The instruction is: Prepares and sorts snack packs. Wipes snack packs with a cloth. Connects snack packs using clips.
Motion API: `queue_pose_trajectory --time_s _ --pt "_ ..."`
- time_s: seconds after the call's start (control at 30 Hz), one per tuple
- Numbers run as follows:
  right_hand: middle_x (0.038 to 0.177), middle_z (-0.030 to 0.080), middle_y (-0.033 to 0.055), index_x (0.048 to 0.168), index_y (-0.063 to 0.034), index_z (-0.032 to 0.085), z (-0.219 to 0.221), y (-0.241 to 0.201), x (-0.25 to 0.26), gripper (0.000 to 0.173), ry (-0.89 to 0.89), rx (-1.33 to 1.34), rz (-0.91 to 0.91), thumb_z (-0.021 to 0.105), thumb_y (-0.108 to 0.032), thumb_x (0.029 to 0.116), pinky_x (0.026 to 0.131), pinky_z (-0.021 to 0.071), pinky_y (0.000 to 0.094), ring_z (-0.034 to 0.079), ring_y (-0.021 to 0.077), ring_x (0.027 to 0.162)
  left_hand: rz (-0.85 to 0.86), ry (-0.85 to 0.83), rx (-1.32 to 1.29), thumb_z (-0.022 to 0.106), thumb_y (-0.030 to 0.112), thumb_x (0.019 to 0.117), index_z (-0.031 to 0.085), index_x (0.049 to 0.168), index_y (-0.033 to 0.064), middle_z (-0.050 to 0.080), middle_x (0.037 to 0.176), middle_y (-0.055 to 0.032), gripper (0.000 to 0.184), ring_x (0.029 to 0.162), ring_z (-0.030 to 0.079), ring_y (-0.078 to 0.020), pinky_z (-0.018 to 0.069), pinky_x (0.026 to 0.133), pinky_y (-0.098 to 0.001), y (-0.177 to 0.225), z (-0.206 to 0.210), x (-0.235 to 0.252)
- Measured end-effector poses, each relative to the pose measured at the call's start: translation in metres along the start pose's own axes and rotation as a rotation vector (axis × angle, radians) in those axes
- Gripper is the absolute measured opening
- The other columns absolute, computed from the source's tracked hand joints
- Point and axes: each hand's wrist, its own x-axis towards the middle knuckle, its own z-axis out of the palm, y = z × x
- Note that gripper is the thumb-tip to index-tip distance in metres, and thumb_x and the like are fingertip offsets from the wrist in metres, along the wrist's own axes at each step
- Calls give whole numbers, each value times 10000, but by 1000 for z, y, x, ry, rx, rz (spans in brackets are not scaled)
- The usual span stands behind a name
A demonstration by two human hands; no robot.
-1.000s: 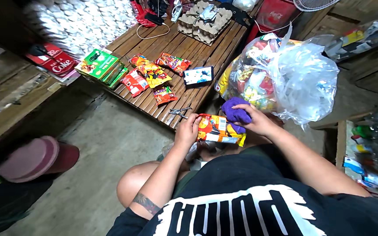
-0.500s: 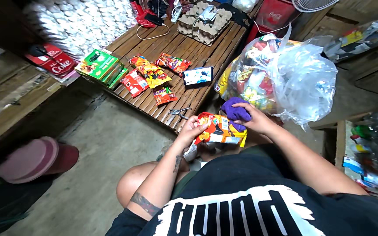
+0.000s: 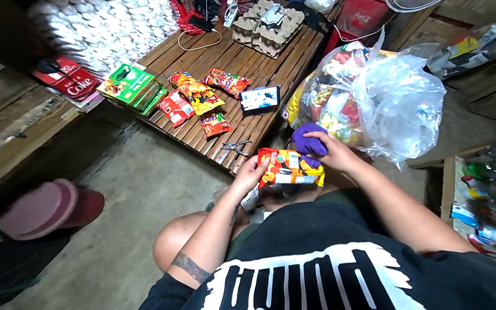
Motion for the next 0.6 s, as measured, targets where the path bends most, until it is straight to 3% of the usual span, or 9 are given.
queue_pose_trajectory --time_s 0.1,0.17,0.23,0.3,0.4,0.5,0.6 --pt "1385 580 229 1410 -121 575 -2 4 0 631 19 -12 -13 840 -118 837 1024 488 599 596 405 1235 87 87 280 546 277 1061 716 1108 41 737 973 -57 294 905 706 -107 575 888 -363 1 -1 -1" --pt "1388 562 257 1406 -144 580 -2 6 -1 627 32 -40 6 830 -84 835 985 504 624 601 433 1215 130 170 532 536 372 1055 749 1018 85 744 935 -67 359 918 713 -185 551 890 -484 3 -2 -3" --pt "1416 522 285 1402 -180 591 -4 8 -3 632 44 -84 43 788 -3 828 953 516 641 603 459 1201 178 250 679 535 412 1049 744 938 73 725 876 -106 413 866 708 -264 543 821 -554 4 -5 -6" --pt "1408 512 312 1389 -190 609 -7 13 -4 636 56 -128 74 755 46 817 902 530 657 620 485 1156 212 281 716 528 428 1048 727 905 66 705 839 -114 437 824 695 -278 536 773 -556 5 -11 -6" --pt "1438 492 309 1411 -168 585 -15 14 -7 643 72 -98 161 780 16 826 926 506 676 598 494 1185 248 254 576 495 408 1055 726 929 79 702 850 -74 420 843 689 -208 539 796 -501 1 -16 -4" --pt "1405 550 273 1419 -117 569 -15 17 -10 616 202 -45 117 824 -158 860 996 478 657 585 457 1234 123 191 296 457 330 1086 709 1091 66 723 933 -60 365 888 696 -138 565 861 -420 -1 -11 1" --pt "1370 580 247 1423 -127 567 -12 4 -7 603 211 -11 131 801 -281 888 1000 470 642 592 427 1219 -37 147 -15 409 277 1112 622 1213 13 714 943 -83 354 834 701 -128 594 780 -331 -1 -2 3"
